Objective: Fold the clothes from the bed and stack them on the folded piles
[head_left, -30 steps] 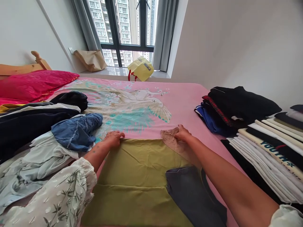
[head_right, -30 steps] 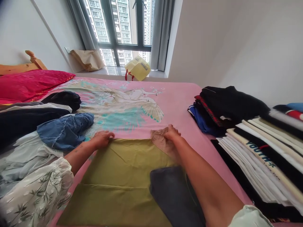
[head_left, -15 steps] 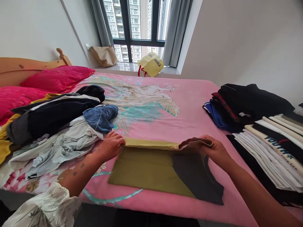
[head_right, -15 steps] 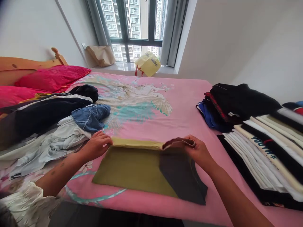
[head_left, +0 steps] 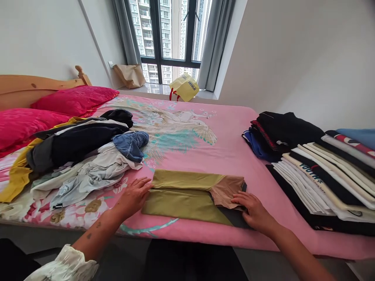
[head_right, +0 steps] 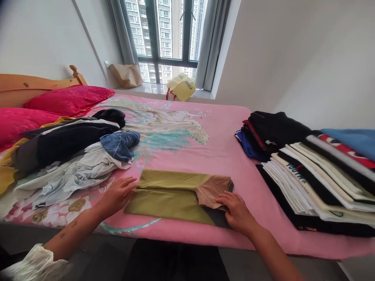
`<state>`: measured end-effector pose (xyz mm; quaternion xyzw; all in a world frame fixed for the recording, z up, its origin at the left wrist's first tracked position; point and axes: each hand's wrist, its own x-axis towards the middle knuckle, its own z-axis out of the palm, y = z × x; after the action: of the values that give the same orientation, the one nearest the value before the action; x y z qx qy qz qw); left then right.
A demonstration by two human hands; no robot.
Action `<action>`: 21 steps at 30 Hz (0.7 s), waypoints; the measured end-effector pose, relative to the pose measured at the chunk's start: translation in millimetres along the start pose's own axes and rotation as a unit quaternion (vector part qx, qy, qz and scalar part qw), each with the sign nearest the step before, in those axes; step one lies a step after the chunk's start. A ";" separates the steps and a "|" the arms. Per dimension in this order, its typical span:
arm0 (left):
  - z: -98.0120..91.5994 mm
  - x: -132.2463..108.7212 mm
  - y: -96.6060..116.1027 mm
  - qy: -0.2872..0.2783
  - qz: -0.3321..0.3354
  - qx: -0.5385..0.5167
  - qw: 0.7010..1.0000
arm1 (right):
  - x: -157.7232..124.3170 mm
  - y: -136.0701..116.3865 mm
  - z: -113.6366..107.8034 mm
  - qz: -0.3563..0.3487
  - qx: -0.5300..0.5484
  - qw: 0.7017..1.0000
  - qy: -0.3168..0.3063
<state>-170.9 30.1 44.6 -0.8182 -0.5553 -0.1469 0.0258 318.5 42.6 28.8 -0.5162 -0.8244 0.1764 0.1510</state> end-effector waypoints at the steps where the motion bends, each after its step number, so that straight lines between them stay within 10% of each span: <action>1: 0.8 -4.7 2.9 0.000 0.000 0.003 1.000 | -1.7 -5.5 -4.6 0.003 0.002 1.000 -0.001; 8: 12.0 4.5 18.8 0.002 -0.044 -0.008 0.999 | 28.9 -28.3 -25.3 0.061 0.053 0.992 0.100; 21: 38.6 85.0 -29.2 -0.076 -0.242 -0.054 0.966 | 71.2 57.8 -11.1 0.352 0.003 0.930 0.104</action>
<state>-160.5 125.8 27.1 -0.6686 -0.7281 -0.1158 -0.0970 339.4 131.9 17.7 -0.7885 -0.5687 0.1660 0.1650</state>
